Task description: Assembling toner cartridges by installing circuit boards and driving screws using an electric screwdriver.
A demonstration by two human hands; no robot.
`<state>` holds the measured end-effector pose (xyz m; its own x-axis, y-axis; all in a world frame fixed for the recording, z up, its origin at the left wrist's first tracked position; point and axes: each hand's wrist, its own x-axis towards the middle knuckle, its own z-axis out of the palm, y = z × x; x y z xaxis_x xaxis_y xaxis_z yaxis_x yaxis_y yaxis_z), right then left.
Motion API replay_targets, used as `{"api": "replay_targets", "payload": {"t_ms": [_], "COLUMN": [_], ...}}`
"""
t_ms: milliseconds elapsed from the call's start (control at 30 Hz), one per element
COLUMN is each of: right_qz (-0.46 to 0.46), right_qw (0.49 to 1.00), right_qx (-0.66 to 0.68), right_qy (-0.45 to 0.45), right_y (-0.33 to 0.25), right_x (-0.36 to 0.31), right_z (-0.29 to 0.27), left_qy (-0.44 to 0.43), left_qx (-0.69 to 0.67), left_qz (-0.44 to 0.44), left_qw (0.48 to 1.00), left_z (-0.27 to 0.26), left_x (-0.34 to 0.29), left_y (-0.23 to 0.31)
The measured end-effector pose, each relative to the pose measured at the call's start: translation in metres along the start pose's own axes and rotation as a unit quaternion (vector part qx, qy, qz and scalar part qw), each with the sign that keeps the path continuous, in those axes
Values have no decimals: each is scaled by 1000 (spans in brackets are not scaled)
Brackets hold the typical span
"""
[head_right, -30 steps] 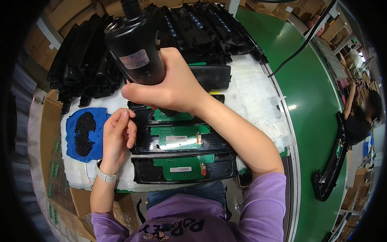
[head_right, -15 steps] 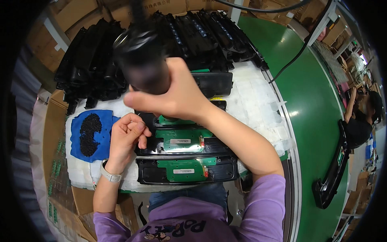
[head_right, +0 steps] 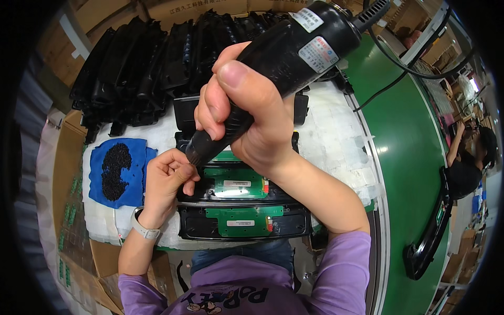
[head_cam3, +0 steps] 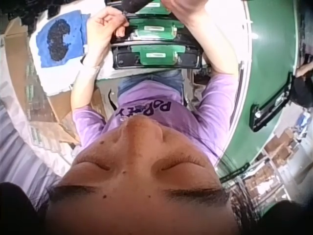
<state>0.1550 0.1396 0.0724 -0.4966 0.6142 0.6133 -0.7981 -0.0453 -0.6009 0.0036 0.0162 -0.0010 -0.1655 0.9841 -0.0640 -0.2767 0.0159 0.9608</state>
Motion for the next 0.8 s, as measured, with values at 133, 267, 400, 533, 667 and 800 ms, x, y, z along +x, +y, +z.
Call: {"api": "replay_targets", "payload": {"t_ms": [133,267,400,533,667,800], "right_qz": [21,17,3,15,45,46], "right_qw": [998,994,993,992,978,966], "right_qx": [-35,-44,-25,-9,-202,-251], "right_qy": [41,99,112,121,30,37], "right_y": [-2,1,8,15,27,45], "right_x": [1,0,3,18,30,33], "right_z": [6,10,13,11,7,6], "left_qy": [4,11,9,46,118,147], "left_qx": [7,15,-30,17,-39,10], "left_qz": [5,4,-16,40,73,120], "left_qw": [1000,1000,999,998,989,982], "left_z": [0,1,-4,-3,-22,-25], "left_x": [0,-1,-1,3,10,12], "left_y": [0,0,0,3,3,5]}}
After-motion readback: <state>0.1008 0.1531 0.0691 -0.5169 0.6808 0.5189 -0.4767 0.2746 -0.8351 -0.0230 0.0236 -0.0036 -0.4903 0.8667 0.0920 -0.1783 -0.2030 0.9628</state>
